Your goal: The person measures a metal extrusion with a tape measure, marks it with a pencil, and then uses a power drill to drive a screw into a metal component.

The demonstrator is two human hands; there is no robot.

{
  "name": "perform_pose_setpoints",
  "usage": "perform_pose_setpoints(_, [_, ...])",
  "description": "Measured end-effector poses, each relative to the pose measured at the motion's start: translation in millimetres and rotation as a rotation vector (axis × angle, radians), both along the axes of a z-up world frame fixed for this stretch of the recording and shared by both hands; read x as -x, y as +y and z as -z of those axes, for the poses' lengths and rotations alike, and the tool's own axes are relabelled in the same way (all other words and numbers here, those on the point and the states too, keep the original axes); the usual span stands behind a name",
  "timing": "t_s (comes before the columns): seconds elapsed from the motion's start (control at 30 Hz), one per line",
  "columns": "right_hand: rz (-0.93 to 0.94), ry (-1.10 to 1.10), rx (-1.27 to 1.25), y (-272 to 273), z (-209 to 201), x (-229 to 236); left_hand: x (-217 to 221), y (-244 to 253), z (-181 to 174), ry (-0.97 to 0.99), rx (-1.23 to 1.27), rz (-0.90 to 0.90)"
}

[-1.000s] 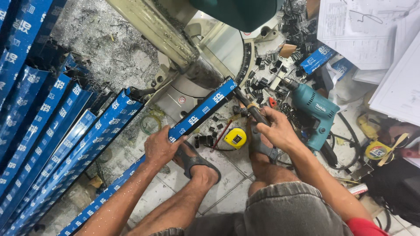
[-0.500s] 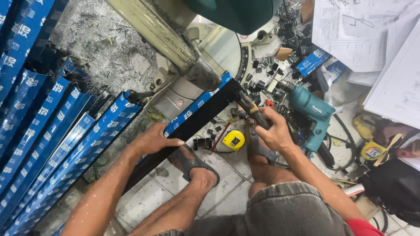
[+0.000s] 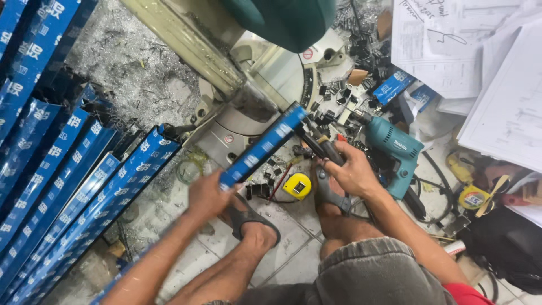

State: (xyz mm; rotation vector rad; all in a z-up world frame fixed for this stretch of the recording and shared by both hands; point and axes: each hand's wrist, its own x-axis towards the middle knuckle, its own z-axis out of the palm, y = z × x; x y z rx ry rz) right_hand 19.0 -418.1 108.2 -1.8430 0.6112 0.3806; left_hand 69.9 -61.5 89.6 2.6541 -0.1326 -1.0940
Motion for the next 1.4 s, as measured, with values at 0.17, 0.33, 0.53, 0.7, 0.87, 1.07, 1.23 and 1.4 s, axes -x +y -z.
perform_pose_setpoints(0.17, [-0.104, -0.483, -0.158, -23, 80, 23, -80, 29, -19, 0.434, 0.289, -0.258])
perform_pose_setpoints(0.33, [-0.026, 0.255, 0.073, -6, -4, -1, -13, -22, -24, 0.009, 0.034, -0.053])
perform_pose_setpoints(0.53, [-0.014, 0.158, 0.037, -11, 12, -4, -24, -7, -9, -0.257, -0.098, 0.011])
perform_pose_setpoints(0.7, [-0.088, -0.520, -0.166, -13, 22, 7, -81, -7, -45, 0.346, 0.235, -0.183])
perform_pose_setpoints(0.87, [0.026, 0.020, -0.021, -11, -17, 4, -2, -5, 22, -0.197, -0.019, 0.136])
perform_pose_setpoints(1.07, [0.057, -0.053, -0.144, -15, -6, 9, -35, -21, -35, -0.063, 0.079, -0.022])
perform_pose_setpoints(1.23, [0.147, -0.170, -0.263, -15, 19, 26, -79, -37, -72, 0.260, 0.297, -0.247])
perform_pose_setpoints(1.4, [0.178, 0.082, -0.102, -32, 22, 30, -64, -25, -33, 0.120, 0.253, -0.133])
